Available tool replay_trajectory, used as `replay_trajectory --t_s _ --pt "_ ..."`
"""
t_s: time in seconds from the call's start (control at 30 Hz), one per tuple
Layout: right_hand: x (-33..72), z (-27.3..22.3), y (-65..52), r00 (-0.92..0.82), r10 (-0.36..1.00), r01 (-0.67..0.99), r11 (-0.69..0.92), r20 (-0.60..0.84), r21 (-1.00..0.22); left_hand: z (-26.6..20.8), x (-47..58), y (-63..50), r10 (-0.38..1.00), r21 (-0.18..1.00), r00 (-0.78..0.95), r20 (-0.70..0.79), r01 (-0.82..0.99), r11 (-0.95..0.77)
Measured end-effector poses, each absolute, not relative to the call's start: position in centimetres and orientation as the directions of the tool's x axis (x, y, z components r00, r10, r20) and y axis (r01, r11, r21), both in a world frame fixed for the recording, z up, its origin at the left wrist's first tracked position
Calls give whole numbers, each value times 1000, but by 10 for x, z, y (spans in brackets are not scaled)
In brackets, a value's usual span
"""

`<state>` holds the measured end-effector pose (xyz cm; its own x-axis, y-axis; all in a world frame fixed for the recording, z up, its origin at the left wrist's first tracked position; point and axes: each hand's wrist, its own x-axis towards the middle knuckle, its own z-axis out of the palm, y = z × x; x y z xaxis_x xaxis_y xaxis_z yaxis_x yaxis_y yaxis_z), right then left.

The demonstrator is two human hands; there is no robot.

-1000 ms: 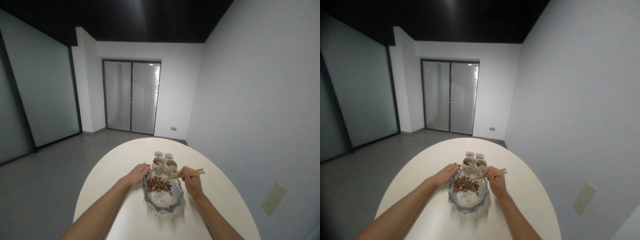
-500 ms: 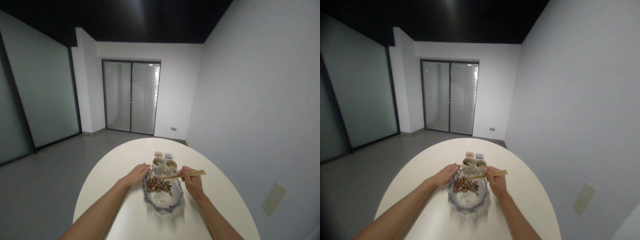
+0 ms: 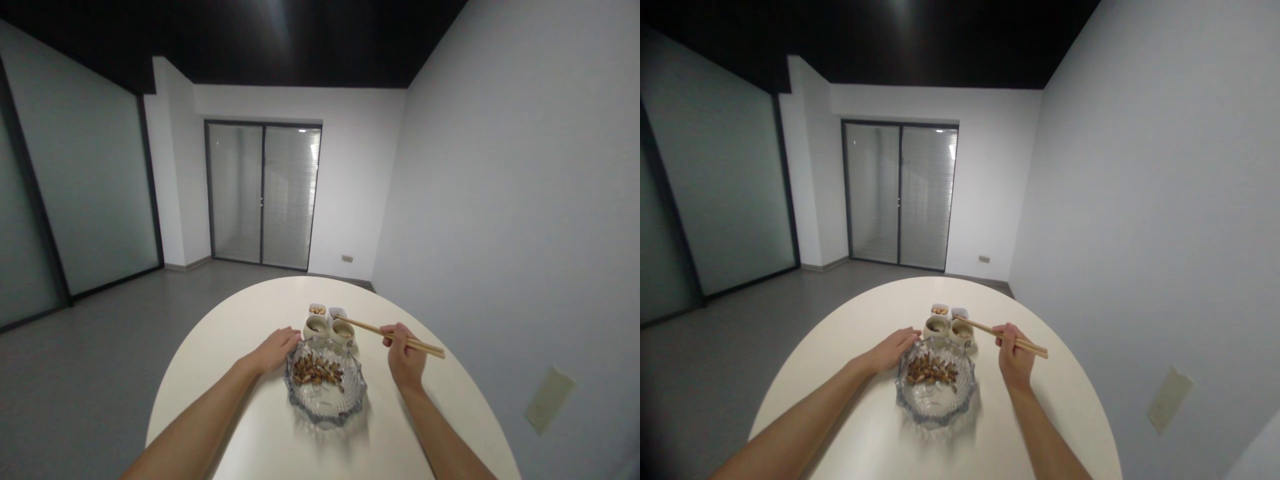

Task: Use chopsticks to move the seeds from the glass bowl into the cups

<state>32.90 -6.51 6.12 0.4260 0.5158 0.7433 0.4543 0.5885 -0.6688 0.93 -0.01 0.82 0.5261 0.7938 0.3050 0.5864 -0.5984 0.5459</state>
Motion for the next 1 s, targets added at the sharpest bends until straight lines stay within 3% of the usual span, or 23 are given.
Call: replay_trajectory --t_s 0.57,1.0 --pt "345 36 -34 337 594 521 529 731 -670 3 9 2 808 532 501 311 613 -584" --pt "338 62 -56 322 532 452 641 783 -621 7 9 -1 812 561 500 302 595 -575"
